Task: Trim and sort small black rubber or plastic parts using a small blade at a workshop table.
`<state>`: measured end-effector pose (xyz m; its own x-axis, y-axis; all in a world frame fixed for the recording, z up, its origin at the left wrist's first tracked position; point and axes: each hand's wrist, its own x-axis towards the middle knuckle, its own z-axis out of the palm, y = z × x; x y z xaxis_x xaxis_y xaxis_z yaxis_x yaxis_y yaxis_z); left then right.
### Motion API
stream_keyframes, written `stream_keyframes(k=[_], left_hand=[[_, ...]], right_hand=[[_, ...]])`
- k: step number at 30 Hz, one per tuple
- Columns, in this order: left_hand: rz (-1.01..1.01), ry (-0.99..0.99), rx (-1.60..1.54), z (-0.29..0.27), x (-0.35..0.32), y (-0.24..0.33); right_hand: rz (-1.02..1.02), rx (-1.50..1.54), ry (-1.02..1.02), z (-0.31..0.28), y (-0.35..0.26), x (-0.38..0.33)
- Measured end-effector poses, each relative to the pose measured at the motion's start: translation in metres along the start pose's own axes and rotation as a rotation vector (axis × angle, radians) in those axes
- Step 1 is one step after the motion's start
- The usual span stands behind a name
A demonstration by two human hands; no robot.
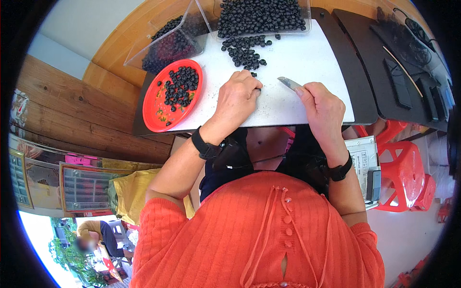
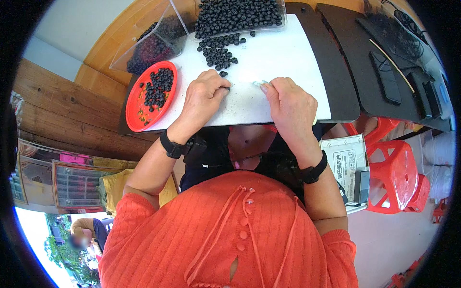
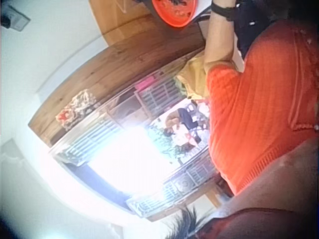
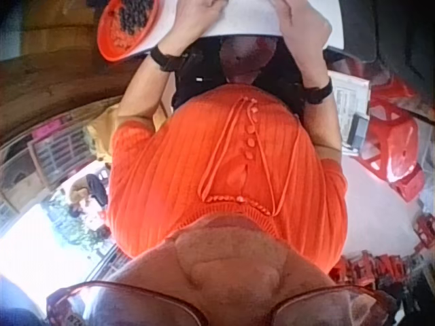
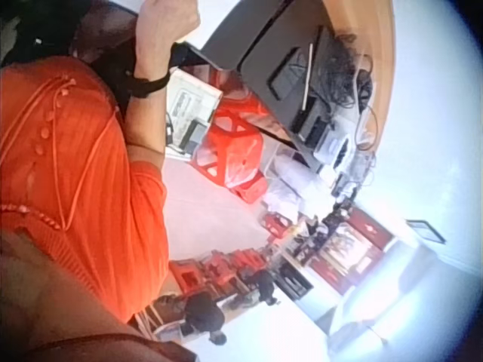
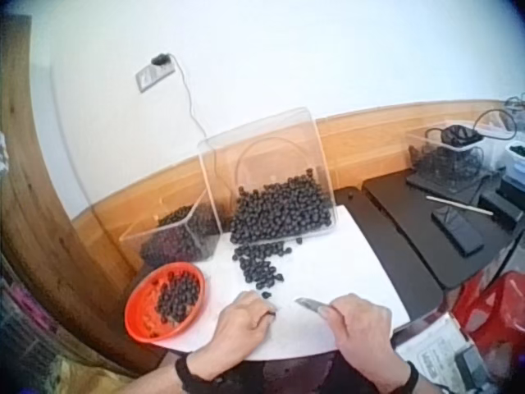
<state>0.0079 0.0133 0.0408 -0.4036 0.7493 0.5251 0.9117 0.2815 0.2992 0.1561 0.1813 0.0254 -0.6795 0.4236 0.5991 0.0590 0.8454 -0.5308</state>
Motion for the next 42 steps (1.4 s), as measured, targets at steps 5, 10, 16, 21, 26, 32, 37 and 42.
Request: stream_keyframes(k=[5, 10, 16, 21, 26, 32, 37, 42], left_hand=[[0.025, -0.049, 0.198, 0.003, -0.001, 0.007], [0.010, -0.103, 0.307, 0.006, 0.001, 0.000], [0.028, -0.096, 0.285, -0.003, -0.013, 0.003], [0.032, 0.097, 0.172, 0.000, -0.018, -0.002], [-0.289, 0.013, -0.679, -0.016, -0.025, -0.003], [-0.512, 0.032, -1.371, -0.012, -0.033, -0.001], [-0.452, 0.066, -1.488, -0.010, -0.033, -0.004], [-0.444, 0.075, -1.509, -0.008, -0.031, -0.003]], right_hand=[[-0.014, 0.000, 0.022, 0.001, 0.001, -0.001], [-0.012, -0.033, 0.016, 0.000, -0.002, -0.001], [-0.037, -0.029, 0.020, 0.001, -0.001, -0.002], [-0.040, -0.020, 0.023, 0.000, -0.001, 0.000], [-0.019, 0.047, -0.027, -0.001, -0.019, -0.002], [-0.027, 0.159, -0.109, 0.013, -0.035, 0.000], [0.031, 0.189, -0.124, 0.017, -0.035, -0.001], [0.069, 0.209, -0.151, 0.019, -0.033, -0.001]])
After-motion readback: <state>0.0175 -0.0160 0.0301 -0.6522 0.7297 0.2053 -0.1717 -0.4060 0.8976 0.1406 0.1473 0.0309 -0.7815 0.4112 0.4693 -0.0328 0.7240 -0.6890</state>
